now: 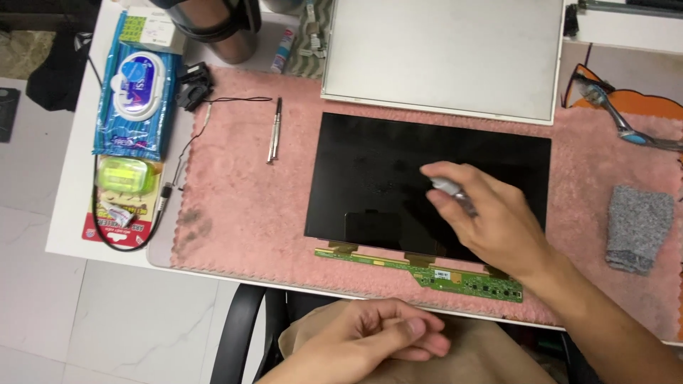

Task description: Cleaning an LCD panel using a spray bottle, a cloth, and a small brush to remove residue or dust.

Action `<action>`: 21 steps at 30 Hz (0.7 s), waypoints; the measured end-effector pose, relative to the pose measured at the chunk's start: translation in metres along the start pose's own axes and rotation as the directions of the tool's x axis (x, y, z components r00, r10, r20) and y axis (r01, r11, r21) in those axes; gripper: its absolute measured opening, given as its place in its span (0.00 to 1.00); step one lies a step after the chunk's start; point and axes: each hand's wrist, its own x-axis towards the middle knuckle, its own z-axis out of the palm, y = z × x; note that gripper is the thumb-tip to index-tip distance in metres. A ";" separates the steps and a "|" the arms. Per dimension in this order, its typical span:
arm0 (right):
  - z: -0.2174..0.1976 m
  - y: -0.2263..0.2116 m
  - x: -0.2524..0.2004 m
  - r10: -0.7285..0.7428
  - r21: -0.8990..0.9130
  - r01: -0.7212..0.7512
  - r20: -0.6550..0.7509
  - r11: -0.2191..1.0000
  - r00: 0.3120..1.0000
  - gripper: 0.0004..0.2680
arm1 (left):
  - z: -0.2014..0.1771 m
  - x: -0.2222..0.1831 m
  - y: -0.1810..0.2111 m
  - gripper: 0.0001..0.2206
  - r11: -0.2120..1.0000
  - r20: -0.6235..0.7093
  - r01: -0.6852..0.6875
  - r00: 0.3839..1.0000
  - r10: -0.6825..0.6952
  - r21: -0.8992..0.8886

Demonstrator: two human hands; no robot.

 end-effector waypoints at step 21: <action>-0.067 0.001 -0.168 0.192 -0.331 -0.177 0.014 0.927 0.981 0.15 | -0.053 -0.051 0.022 0.14 0.583 -0.209 0.090 0.968 0.141 0.807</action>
